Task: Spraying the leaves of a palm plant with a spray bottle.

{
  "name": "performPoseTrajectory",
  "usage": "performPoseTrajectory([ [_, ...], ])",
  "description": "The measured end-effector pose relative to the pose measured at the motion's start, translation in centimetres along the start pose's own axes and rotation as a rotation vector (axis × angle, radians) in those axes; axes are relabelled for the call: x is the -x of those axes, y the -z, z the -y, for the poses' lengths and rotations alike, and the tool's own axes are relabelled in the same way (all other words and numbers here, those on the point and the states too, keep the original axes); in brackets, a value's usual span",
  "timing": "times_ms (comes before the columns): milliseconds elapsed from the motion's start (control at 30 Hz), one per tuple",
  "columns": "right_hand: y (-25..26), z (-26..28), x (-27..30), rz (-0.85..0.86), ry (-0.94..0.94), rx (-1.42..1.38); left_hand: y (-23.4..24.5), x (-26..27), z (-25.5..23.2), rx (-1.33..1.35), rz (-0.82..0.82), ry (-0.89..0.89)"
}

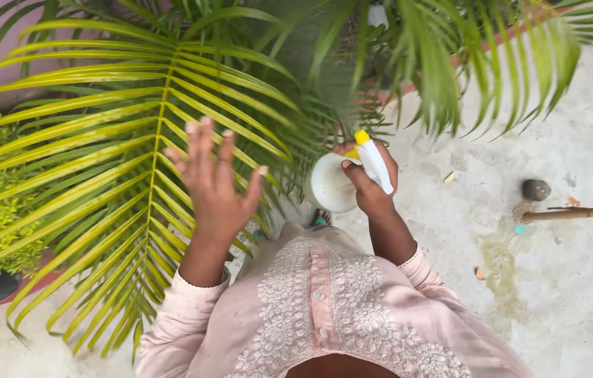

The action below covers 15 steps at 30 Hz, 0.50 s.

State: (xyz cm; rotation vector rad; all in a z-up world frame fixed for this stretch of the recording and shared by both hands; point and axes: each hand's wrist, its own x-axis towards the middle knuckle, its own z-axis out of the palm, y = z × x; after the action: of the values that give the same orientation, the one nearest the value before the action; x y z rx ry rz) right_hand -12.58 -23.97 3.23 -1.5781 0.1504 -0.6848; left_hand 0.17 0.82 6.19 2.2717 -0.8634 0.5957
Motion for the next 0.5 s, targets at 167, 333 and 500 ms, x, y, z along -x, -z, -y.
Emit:
performPoseTrajectory([
  [167,3.8,1.9,-0.7,-0.013,-0.055,-0.104,-1.8,-3.6,-5.6,0.247,0.094,-0.155],
  [333,7.8,3.1,-0.7,0.061,0.024,-0.093,-4.1,-7.8,-7.4,0.406,-0.069,-0.126],
  [500,12.8,3.0,0.1,0.082,-0.026,-0.153,-8.9,-12.3,1.7,0.642,-0.671,0.074],
])
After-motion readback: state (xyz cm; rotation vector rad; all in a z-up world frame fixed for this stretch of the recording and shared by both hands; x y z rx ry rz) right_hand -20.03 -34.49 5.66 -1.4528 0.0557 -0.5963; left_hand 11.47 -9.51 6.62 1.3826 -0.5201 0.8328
